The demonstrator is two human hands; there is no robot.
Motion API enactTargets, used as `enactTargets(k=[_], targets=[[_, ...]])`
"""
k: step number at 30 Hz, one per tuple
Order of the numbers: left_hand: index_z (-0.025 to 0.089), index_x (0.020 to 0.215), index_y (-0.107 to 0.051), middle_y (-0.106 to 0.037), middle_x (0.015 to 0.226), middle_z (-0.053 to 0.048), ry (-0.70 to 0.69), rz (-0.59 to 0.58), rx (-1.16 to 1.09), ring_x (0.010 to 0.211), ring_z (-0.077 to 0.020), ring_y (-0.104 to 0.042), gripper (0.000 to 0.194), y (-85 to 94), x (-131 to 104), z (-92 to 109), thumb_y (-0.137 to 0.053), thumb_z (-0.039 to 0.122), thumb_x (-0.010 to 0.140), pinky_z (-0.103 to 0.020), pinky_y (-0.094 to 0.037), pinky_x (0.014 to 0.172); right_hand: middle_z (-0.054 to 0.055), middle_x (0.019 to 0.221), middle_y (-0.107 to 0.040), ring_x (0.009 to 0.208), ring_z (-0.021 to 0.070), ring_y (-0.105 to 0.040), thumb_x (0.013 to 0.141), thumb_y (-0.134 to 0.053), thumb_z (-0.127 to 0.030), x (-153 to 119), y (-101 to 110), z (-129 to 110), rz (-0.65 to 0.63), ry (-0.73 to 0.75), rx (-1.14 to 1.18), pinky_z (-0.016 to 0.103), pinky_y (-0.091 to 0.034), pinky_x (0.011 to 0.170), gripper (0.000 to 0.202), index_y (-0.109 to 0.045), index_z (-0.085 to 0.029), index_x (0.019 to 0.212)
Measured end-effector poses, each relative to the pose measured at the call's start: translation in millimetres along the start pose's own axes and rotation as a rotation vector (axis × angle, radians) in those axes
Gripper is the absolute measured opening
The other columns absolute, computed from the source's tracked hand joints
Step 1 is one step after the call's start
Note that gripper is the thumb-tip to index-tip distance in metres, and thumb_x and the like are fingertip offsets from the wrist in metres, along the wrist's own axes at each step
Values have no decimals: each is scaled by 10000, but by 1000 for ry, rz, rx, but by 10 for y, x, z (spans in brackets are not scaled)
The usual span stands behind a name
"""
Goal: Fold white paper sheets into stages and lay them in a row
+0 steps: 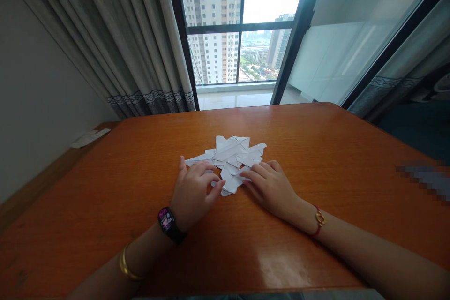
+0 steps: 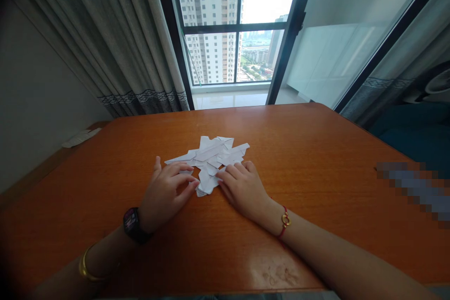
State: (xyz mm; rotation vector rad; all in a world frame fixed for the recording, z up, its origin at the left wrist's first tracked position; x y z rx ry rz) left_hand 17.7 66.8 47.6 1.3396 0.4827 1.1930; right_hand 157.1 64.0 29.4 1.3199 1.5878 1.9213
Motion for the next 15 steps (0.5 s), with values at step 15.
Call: enactTargets(k=[15], targets=[[196, 903, -637, -636, 780, -31, 172, -147, -400, 738, -186, -579, 294, -138, -35, -87, -528, 464, 850, -320, -468, 710, 112, 1054, -602, 928, 227, -535, 910, -512, -384, -3, 95, -25, 3, 125, 217, 375, -409, 815, 266, -620, -183, 1046]])
Point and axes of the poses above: each hand's wrist, its own x-axis towards the middle knuckle, its own y-axis out of the back of the hand, z = x × y, the point moved 9 cm from there along x, towards the middle knuckle
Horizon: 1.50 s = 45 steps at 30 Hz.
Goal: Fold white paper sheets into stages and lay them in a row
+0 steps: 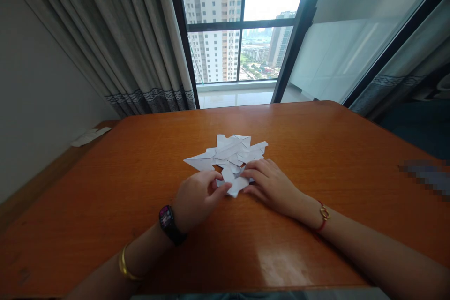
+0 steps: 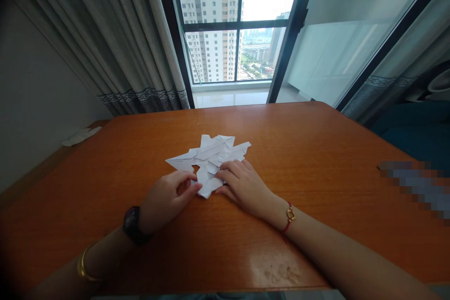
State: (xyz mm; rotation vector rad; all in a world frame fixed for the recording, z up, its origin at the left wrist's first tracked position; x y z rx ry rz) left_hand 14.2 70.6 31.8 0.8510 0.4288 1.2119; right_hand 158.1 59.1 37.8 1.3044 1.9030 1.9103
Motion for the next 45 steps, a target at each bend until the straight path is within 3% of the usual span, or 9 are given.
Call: enactTargets(k=[4, 7, 12, 17, 21, 26, 34, 41, 45], targets=[[166, 918, -557, -619, 699, 9, 235, -319, -599, 467, -90, -488, 351, -374, -68, -113, -593, 491, 788, -209, -361, 437, 85, 1048, -610, 919, 213, -528, 927, -490, -308, -13, 93, -108, 65, 67, 11, 376, -399, 835, 185, -644, -215, 969], [163, 819, -517, -604, 682, 19, 276, -257, -741, 425, -60, -445, 294, -365, -26, -195, -610, 439, 778, -191, -337, 419, 105, 1083, -605, 973, 229, -524, 899, -538, -327, -14, 96, -64, 95, -15, 55, 385, -403, 856, 224, -607, -197, 1068], [172, 789, -530, -548, 652, 32, 181, -5, -536, 541, -96, -486, 212, -87, 72, -277, -560, 381, 812, -207, -383, 506, 111, 1203, -583, 1066, 275, -485, 847, -585, -310, 1, -68, 12, 2, -125, -22, 435, -365, 882, 367, -564, -212, 1200], [199, 857, -622, -597, 796, -13, 26, -8, 51, 711, -161, -545, 173, -37, 44, -125, -521, 340, 849, -280, -427, 644, 53, 1115, -646, 1018, 241, -494, 909, -511, -239, 3, -190, -42, -79, -64, -108, 429, -303, 882, 226, -627, -265, 1102], [229, 1025, -657, -579, 1038, -61, -87, 13, 303, 978, -232, -536, 245, -58, 1, -21, -589, 340, 818, -359, -436, 864, 51, 1033, -659, 928, 216, -514, 932, -478, -233, -9, -51, -14, 26, -55, -116, 413, -309, 844, 193, -652, -244, 1014], [262, 1060, -649, -594, 1071, -42, -197, -156, 237, 992, -227, -536, 268, -241, -49, 51, -639, 302, 795, -363, -429, 904, 72, 812, -600, 758, 187, -505, 926, -459, -212, -113, 286, 110, 306, -149, -46, 323, -377, 682, 216, -664, -188, 988], [189, 917, -569, -598, 900, -44, -48, 76, 84, 806, -187, -538, 146, 89, 41, -69, -428, 182, 881, -314, -430, 736, 44, 953, -697, 815, 166, -583, 932, -436, -174, -66, 71, -181, 114, 76, 9, 340, -354, 774, 225, -634, -204, 1034], [209, 948, -562, -599, 854, -1, -19, -48, 16, 707, -153, -532, 167, -66, -7, -73, -445, 150, 846, -285, -433, 666, 37, 892, -693, 797, 162, -573, 873, -503, -144, -43, -13, -108, 63, -24, 148, 344, -347, 786, 164, -648, -180, 939], [195, 886, -600, -598, 1023, -45, -94, 38, 151, 907, -195, -549, 175, 0, 3, -31, -474, 102, 808, -336, -448, 808, 51, 894, -674, 821, 184, -549, 885, -512, -184, -37, 11, -72, 69, -87, 156, 359, -345, 785, 150, -658, -180, 922]])
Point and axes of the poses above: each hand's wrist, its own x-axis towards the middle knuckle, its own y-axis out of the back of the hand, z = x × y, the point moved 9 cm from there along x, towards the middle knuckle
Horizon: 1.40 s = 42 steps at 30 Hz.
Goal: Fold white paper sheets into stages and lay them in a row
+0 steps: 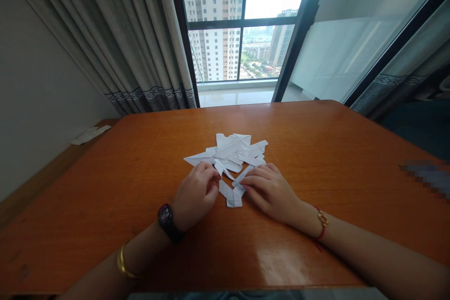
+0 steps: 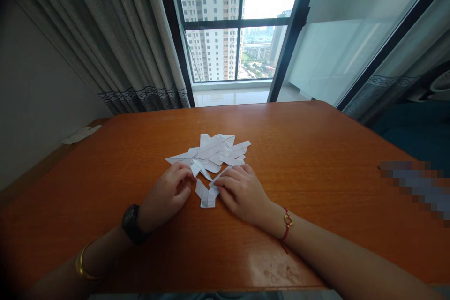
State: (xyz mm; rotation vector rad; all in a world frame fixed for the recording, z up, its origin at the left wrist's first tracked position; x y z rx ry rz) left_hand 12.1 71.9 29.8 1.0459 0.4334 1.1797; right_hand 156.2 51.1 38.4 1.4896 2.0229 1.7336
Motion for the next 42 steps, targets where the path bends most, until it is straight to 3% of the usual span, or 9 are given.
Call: enactTargets(k=[4, 8, 16, 21, 27, 31, 33, 38, 42], targets=[[240, 1003, -652, -443, 1394, -21, -172, -7, 161, 1207, -250, -422, 318, -15, 16, 84, -446, 70, 830, -429, -347, 1013, 52, 949, -668, 860, 191, -549, 883, -518, -186, -4, -33, 15, -35, -19, 7, 369, -342, 805, 162, -656, -195, 965], [261, 1135, -616, -350, 1481, -7, -235, -79, 255, 1253, -264, -383, 368, -128, -12, 105, -435, 94, 861, -465, -325, 1024, 55, 988, -666, 888, 196, -554, 883, -517, -194, -10, -57, 30, -52, -35, 1, 373, -346, 818, 172, -653, -208, 987], [287, 1109, -601, -480, 1393, -9, -238, -166, 240, 1255, -238, -408, 407, -238, -21, 94, -428, 57, 821, -470, -303, 986, 78, 1279, -550, 1138, 297, -437, 864, -555, -313, -28, -118, 196, -87, -213, -167, 472, -308, 929, 243, -650, -259, 1081], [279, 1096, -597, -542, 1329, -19, -239, -174, 214, 1207, -228, -464, 398, -252, -20, 95, -435, 55, 809, -478, -283, 989, 80, 1363, -499, 1184, 316, -403, 906, -490, -375, -55, -220, 244, -183, -241, -217, 516, -283, 941, 306, -616, -269, 1163], [252, 1039, -608, -501, 1362, -29, -251, -54, 204, 1237, -214, -439, 310, -132, -16, 129, -427, 84, 850, -442, -290, 1023, 86, 1353, -516, 1170, 284, -429, 933, -442, -351, -24, -197, 222, -178, -228, -183, 478, -293, 937, 353, -559, -221, 1240], [211, 1143, -553, -446, 1401, -73, -247, 120, 171, 1259, -211, -406, 308, 77, 0, 161, -409, 121, 887, -403, -303, 1037, 85, 1384, -482, 1193, 258, -412, 948, -416, -312, -6, -107, 186, -103, -195, -146, 443, -289, 951, 419, -454, -211, 1352], [200, 1191, -525, -496, 1353, -82, -241, 159, 161, 1228, -204, -434, 312, 132, 7, 157, -413, 151, 904, -389, -315, 1024, 77, 1376, -491, 1185, 260, -411, 942, -431, -321, -11, -105, 168, -107, -183, -136, 443, -284, 953, 426, -453, -224, 1356], [244, 1042, -620, -651, 1133, -37, -204, -8, 199, 1088, -208, -531, 217, -42, 19, 103, -448, 213, 913, -421, -313, 972, 53, 1361, -502, 1170, 288, -410, 916, -477, -398, -34, -180, 183, -178, -211, -154, 483, -275, 950, 309, -607, -310, 1183], [247, 1068, -614, -654, 1140, -41, -177, -97, 191, 1097, -207, -529, 236, -146, 7, 85, -432, 219, 920, -460, -253, 1003, 74, 1382, -484, 1190, 303, -393, 925, -458, -399, -27, -226, 175, -224, -190, -184, 506, -271, 950, 341, -583, -292, 1224]])
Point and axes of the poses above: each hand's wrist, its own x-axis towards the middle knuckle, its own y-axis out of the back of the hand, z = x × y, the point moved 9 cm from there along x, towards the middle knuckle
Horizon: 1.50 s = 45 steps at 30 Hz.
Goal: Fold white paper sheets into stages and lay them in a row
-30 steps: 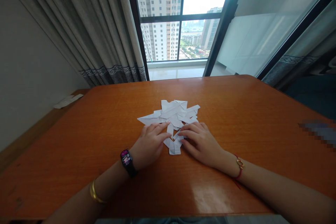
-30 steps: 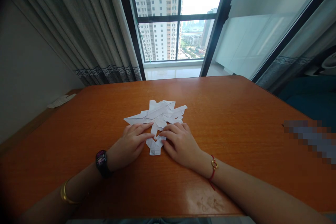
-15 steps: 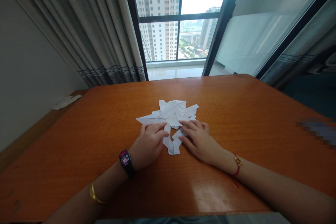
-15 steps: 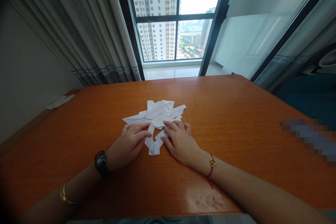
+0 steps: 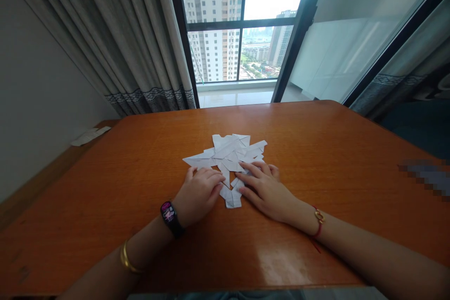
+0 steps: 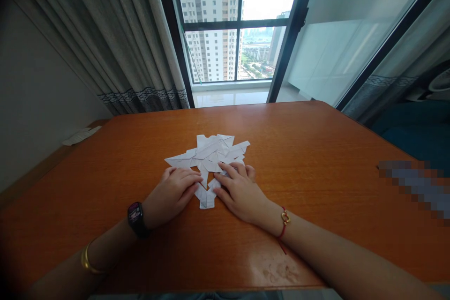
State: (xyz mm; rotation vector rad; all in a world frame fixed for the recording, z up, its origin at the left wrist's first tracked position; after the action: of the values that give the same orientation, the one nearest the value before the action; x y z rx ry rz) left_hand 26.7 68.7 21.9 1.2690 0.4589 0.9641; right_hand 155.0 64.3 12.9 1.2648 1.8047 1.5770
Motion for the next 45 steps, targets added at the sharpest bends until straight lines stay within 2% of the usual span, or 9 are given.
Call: enactTargets(k=[15, 22, 26, 28, 32, 35, 38, 42, 45], targets=[[267, 1113, -583, -644, 1167, -23, -11, -32, -20, 1121, -213, -523, 253, -23, 0, 24, -435, 211, 916, -494, -203, 1030, 88, 1345, -511, 1216, 265, -395, 945, -420, -367, 1, 23, 8, 31, 8, 239, 479, -287, 1002, 462, -409, -242, 1390], [181, 1334, -382, -601, 1034, -78, 118, 295, -128, 923, -207, -555, 515, 371, -62, -109, -529, 378, 881, -344, -422, 829, 79, 1391, -466, 1246, 261, -376, 954, -362, -324, -85, 270, -136, 124, 208, 283, 473, -280, 1032, 481, -339, -248, 1429], [191, 975, -589, -558, 695, 10, 100, 49, -394, 638, -135, -525, 255, 186, -33, -66, -514, 416, 883, -254, -414, 607, 81, 1397, -451, 1252, 261, -378, 929, -395, -341, -185, 335, -347, 83, 399, 311, 461, -295, 1031, 525, -311, -236, 1437], [181, 814, -543, -549, 630, 26, 201, -59, -657, 536, -108, -512, 264, 28, -36, -100, -508, 435, 878, -228, -389, 512, 104, 1417, -420, 1267, 277, -360, 889, -472, -376, -194, 342, -351, 130, 373, 267, 469, -296, 1030, 607, -295, -211, 1445], [185, 893, -435, -656, 721, -12, 459, -256, -1237, 488, -126, -602, 362, -304, -95, -74, -592, 497, 799, -211, -413, 443, 74, 1369, -492, 1225, 297, -395, 848, -571, -377, -178, 341, -271, 256, 244, 84, 483, -270, 1009, 419, -556, -276, 1254], [181, 894, -424, -680, 793, -46, 540, -429, -1374, 564, -147, -652, 402, -451, -165, 28, -625, 503, 763, -227, -456, 497, 9, 1173, -646, 1091, 231, -504, 907, -504, -244, -164, 324, -265, 264, 265, 26, 452, -255, 967, 228, -659, -309, 1062], [184, 871, -418, -638, 727, -16, 513, -421, -1155, 499, -129, -593, 377, -444, -173, -49, -540, 536, 808, -235, -417, 468, 8, 1032, -691, 923, 178, -554, 927, -459, -189, -147, 294, -283, 231, 338, 38, 395, -315, 885, 241, -659, -270, 1035], [194, 846, -452, -508, 655, 41, 380, 19, -459, 560, -126, -497, 282, 9, -71, -309, -552, 457, 833, -252, -363, 530, 29, 1002, -676, 894, 171, -539, 909, -459, -159, -136, 153, -355, 79, 421, 44, 351, -367, 839, 247, -655, -241, 1036], [198, 857, -525, -526, 693, 21, 249, -11, -229, 638, -153, -509, 226, 50, -40, -221, -561, 421, 842, -272, -373, 575, 35, 1004, -664, 947, 197, -527, 852, -523, -184, -134, 95, -365, 9, 385, 42, 395, -338, 902, 241, -663, -249, 1037]])
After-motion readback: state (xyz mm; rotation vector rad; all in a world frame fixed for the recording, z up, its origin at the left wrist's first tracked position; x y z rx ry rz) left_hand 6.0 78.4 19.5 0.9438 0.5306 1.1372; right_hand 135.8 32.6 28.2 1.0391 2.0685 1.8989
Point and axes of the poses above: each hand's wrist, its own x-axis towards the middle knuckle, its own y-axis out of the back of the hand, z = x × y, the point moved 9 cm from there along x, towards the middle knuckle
